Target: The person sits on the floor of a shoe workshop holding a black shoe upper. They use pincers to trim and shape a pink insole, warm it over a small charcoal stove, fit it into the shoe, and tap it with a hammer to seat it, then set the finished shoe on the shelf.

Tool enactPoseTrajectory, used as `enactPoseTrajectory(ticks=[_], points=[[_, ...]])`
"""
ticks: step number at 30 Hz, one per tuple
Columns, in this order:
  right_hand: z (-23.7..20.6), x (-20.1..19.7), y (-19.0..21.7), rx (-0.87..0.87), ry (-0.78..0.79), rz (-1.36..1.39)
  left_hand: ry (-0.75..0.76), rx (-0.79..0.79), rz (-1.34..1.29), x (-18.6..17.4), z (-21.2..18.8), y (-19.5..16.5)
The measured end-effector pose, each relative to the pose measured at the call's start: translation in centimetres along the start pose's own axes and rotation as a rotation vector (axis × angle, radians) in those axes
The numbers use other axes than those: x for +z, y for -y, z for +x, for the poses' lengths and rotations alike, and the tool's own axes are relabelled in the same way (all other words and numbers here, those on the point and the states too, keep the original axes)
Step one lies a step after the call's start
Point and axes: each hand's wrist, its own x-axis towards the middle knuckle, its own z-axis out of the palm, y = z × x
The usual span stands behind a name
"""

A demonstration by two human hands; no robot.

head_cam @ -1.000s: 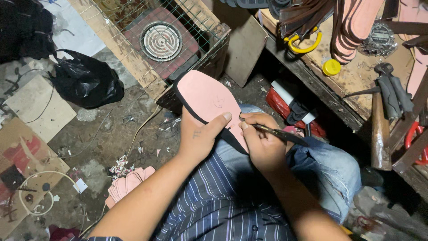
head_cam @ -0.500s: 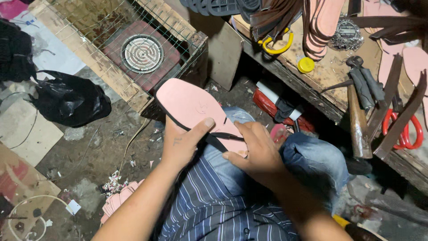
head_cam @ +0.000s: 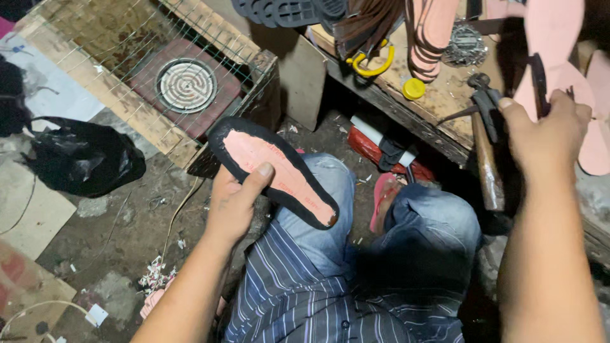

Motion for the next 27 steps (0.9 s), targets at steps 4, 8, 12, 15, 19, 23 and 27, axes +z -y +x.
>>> enactPoseTrajectory(ticks=[4, 8, 12, 15, 19, 23, 27], points=[[0.3, 0.5, -1.8, -0.204, -0.161, 0.063, 0.039, -0.022, -0.423, -1.0, 0.8, 0.0], [1.1, 0.1, -3.7, -0.119, -0.121, 0.03, 0.021, -0.257, -0.953, -0.1, 0.5, 2.0], [2.3, -1.7, -6.4, 0.333, -0.041, 0.173, 0.239, -0.43, -1.291, 1.1, -1.1, 3.9], [2.0, -3.0, -9.1, 0.337, -0.037, -0.175, 0.248, -0.456, -1.178, 1.4, -1.0, 4.4], [0.2, -3.9, -11.0, 0.401, -0.001, -0.39, 0.349, -0.506, -1.018, 0.0, 0.1, 3.5], [-2.1, -3.2, -10.5, 0.176, 0.006, -0.226, 0.379, -0.583, -0.848, 0.4, 0.6, 3.9], [-3.7, -1.2, -9.4, -0.077, -0.106, -0.252, 0.313, -0.54, -0.982, 2.0, 0.7, 5.0]])
